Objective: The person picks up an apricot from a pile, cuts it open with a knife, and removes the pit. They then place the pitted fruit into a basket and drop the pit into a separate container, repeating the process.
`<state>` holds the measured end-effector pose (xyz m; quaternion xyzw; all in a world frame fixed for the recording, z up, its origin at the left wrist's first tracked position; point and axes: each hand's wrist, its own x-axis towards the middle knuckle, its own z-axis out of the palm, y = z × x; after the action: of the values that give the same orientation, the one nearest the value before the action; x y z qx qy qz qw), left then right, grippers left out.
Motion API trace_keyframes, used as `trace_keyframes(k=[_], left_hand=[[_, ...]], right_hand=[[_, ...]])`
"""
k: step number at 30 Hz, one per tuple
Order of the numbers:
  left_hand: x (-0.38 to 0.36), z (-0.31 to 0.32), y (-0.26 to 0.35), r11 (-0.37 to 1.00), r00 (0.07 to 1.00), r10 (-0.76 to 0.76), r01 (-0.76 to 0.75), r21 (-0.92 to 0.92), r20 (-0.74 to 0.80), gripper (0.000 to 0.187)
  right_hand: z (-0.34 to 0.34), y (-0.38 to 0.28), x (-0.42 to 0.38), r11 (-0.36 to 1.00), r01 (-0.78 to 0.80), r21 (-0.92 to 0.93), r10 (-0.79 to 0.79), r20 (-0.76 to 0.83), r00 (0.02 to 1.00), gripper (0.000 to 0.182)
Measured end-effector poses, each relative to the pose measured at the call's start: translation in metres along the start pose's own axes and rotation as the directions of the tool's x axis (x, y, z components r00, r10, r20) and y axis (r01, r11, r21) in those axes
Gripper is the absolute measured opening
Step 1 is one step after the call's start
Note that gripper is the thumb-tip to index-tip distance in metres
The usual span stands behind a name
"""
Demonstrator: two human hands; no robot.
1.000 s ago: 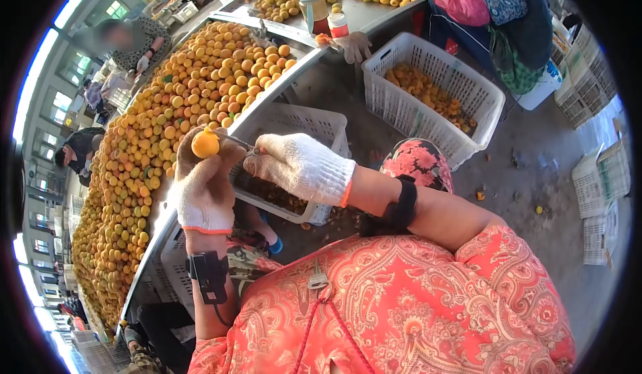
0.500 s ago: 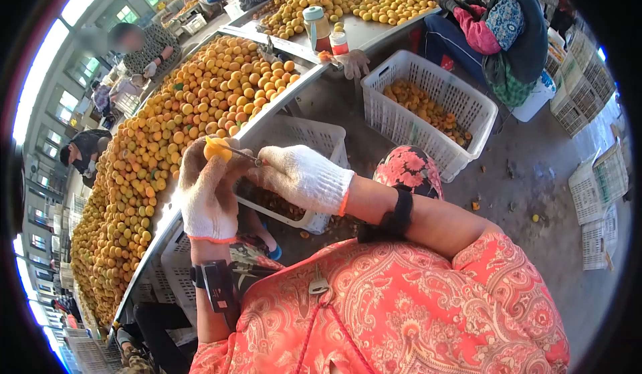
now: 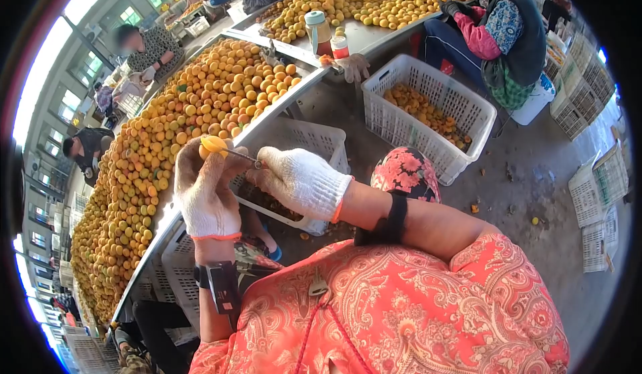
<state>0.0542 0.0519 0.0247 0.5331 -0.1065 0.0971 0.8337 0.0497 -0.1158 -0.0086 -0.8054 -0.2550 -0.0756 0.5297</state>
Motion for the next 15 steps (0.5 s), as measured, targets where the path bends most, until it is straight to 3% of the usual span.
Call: trace_keyframes(k=[3, 6, 9, 11, 12, 14, 15], left_hand=[[0.0, 0.003, -0.003, 0.999, 1.0, 0.023, -0.023, -0.039, -0.013, 0.031], [-0.001, 0.007, -0.006, 0.99, 0.994, 0.105, -0.103, 0.092, -0.019, 0.032], [0.0, 0.011, -0.01, 0.996, 0.994, 0.086, -0.086, -0.006, -0.07, 0.03], [0.001, 0.008, -0.019, 0.982, 0.998, -0.061, 0.056, -0.182, -0.019, 0.032], [0.002, 0.005, -0.023, 0.981, 0.998, -0.066, 0.061, -0.182, -0.019, 0.032], [0.004, -0.003, -0.031, 0.917, 0.962, -0.255, 0.272, -0.291, 0.094, 0.036], [0.004, -0.001, -0.037, 0.903, 0.952, -0.304, 0.276, -0.328, -0.037, 0.038]], right_hand=[[0.004, 0.002, 0.0, 1.0, 0.013, -0.025, -0.015, -0.041, 0.999, 0.027], [0.005, -0.001, 0.0, 0.997, -0.021, -0.073, 0.018, -0.034, 0.999, 0.027], [0.009, -0.001, 0.0, 0.991, -0.011, -0.13, 0.002, -0.064, 0.998, 0.027], [0.013, 0.002, 0.001, 0.972, -0.079, -0.222, 0.069, -0.053, 0.996, 0.026], [0.014, 0.004, 0.002, 0.972, -0.084, -0.221, 0.075, -0.053, 0.996, 0.026], [0.016, 0.01, 0.001, 0.96, -0.043, -0.276, 0.023, -0.075, 0.997, 0.025], [0.015, 0.009, 0.001, 0.96, -0.049, -0.275, 0.029, -0.075, 0.997, 0.025]])
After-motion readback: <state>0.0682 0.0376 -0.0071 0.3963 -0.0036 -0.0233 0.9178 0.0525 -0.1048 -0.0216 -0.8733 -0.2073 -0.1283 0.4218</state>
